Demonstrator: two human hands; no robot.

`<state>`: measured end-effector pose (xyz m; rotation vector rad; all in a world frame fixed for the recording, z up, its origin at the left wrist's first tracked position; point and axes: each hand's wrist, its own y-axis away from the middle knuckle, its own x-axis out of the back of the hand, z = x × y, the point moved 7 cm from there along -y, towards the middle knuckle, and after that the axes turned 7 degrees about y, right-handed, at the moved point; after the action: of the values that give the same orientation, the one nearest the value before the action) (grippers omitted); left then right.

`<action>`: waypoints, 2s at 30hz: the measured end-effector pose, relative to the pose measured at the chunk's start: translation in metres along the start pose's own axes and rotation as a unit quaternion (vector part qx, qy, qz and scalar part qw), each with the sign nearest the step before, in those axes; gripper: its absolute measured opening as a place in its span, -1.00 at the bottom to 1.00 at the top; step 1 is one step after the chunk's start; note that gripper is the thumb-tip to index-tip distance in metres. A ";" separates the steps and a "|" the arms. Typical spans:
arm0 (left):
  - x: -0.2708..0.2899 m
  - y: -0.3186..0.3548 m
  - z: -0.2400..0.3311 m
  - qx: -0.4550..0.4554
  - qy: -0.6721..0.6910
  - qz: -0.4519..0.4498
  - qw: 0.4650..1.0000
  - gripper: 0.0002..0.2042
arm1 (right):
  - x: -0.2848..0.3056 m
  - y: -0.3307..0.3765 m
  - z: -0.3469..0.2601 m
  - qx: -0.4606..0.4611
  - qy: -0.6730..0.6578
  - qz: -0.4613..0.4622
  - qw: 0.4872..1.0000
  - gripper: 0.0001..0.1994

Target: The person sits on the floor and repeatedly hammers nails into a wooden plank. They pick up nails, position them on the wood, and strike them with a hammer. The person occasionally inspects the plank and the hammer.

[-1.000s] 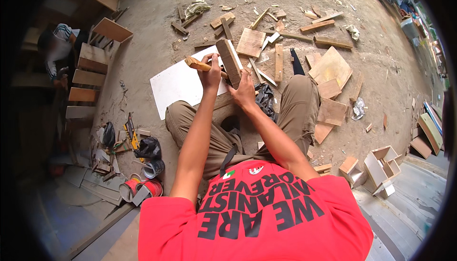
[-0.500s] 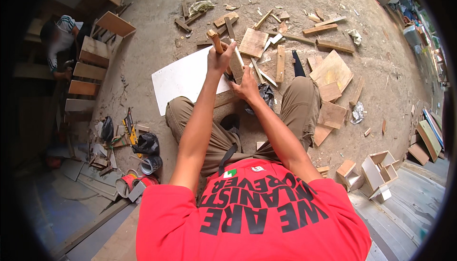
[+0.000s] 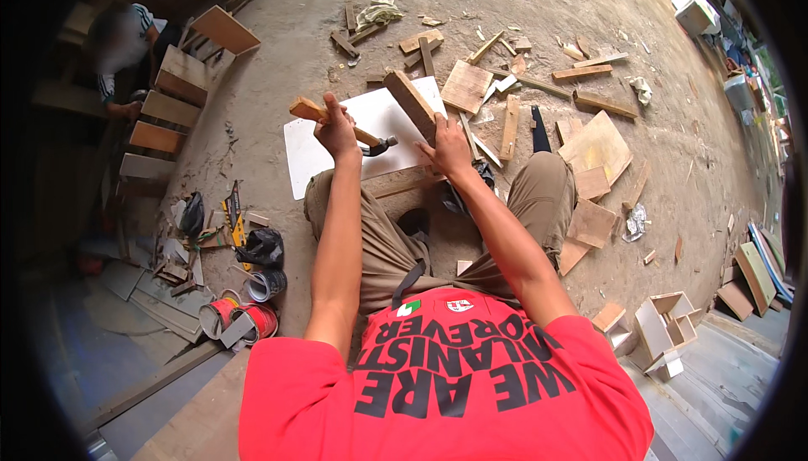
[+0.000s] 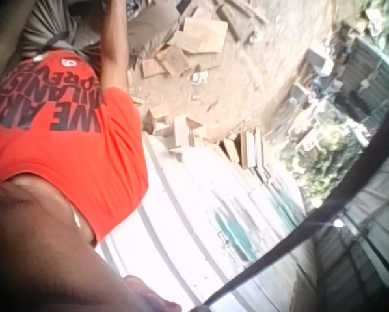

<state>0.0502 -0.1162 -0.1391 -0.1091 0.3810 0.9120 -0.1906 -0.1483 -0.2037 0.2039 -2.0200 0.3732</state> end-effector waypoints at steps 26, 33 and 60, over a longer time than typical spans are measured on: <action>0.043 0.110 0.029 0.218 0.315 0.173 0.907 -0.39 | 0.039 0.046 -0.025 -0.257 -0.614 -0.061 0.744 -0.60; 0.056 0.079 0.070 0.237 0.407 0.133 0.872 -0.41 | 0.068 0.072 0.011 -0.327 -0.734 -0.036 0.595 -0.60; -0.010 0.123 0.121 0.184 0.284 0.010 0.941 -0.36 | 0.130 0.066 -0.075 -0.023 -0.768 -0.052 0.638 -0.74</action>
<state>-0.0188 -0.0182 -0.0148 -0.0213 1.0863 0.8045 -0.2073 -0.0582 -0.0676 0.8131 -3.6774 -0.0466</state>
